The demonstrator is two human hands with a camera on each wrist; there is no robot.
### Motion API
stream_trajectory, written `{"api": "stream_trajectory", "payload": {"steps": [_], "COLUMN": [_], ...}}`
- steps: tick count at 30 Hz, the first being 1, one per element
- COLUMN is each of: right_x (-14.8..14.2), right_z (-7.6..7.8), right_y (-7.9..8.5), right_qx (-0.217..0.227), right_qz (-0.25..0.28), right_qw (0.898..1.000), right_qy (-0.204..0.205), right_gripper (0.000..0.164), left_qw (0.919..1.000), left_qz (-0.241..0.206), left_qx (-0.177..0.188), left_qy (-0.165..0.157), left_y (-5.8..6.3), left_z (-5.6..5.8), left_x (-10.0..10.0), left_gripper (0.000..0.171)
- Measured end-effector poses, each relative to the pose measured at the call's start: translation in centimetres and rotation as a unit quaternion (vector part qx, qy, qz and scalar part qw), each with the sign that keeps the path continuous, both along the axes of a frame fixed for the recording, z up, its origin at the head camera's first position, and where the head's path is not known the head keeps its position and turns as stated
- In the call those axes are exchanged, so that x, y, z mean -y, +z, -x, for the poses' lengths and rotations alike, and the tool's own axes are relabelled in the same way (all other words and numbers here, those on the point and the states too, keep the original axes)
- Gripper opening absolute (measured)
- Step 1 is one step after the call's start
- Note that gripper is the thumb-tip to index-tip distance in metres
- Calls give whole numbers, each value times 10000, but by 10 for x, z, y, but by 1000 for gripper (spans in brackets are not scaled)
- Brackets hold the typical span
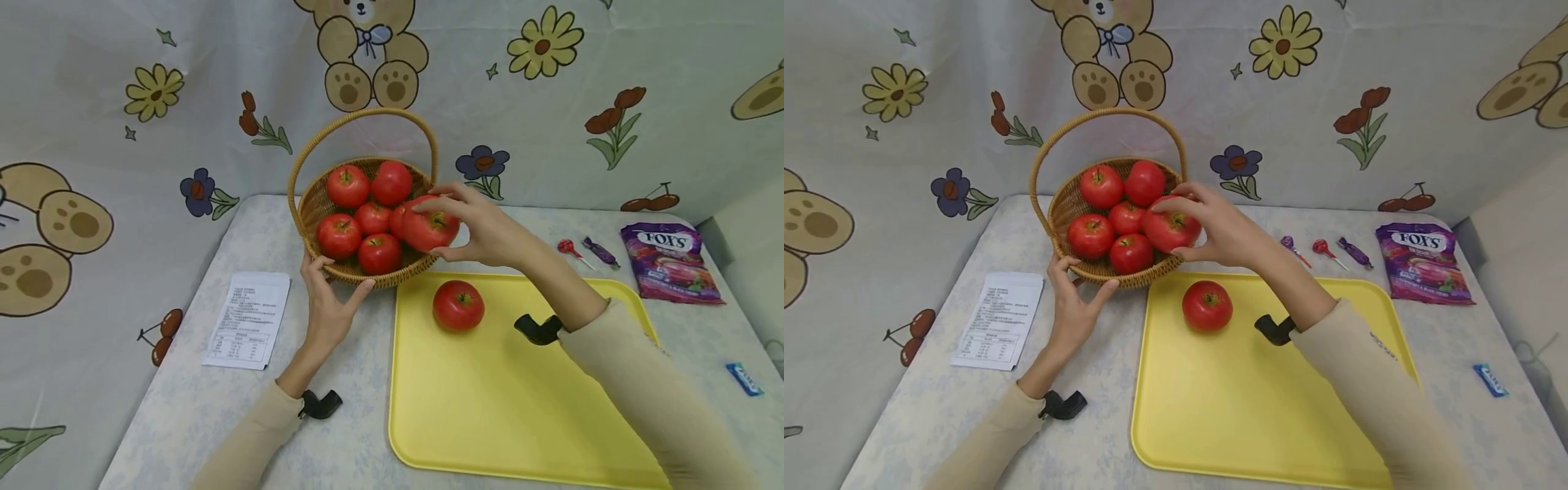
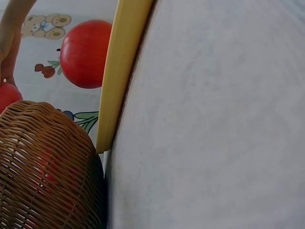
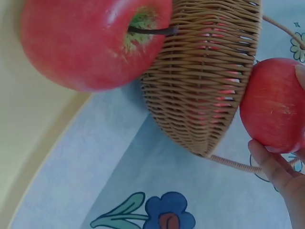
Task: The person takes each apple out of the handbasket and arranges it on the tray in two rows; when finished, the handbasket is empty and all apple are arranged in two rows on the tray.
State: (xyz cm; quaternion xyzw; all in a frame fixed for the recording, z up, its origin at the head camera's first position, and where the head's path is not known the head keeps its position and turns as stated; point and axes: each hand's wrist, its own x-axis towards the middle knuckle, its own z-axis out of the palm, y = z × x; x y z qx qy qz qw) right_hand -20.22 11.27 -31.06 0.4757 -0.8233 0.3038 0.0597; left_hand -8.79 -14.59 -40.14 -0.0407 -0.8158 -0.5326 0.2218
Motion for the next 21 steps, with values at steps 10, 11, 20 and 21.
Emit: {"api": "stream_trajectory", "payload": {"steps": [10, 11, 20, 21], "right_x": [-54, -61, -109, -112], "right_z": [-27, -29, -54, -56], "right_y": [-8, -11, -51, -56], "right_qx": [186, 225, 626, 647], "right_qz": [-341, -375, -540, -545], "right_qw": [9973, 9965, 9900, 9898], "right_qy": [-625, -706, -1146, -1148], "right_gripper": [63, 64, 68, 69], "left_qw": [10000, 9999, 9999, 9999], "left_qz": [19, 65, -1, -29], "left_qx": [-49, -102, -142, -128], "left_qy": [58, 90, 40, 10], "left_y": [-20, -25, -32, -29], "left_z": [9, 11, 15, 13], "left_x": [5, 8, 11, 9], "left_gripper": [62, 63, 64, 64]}}
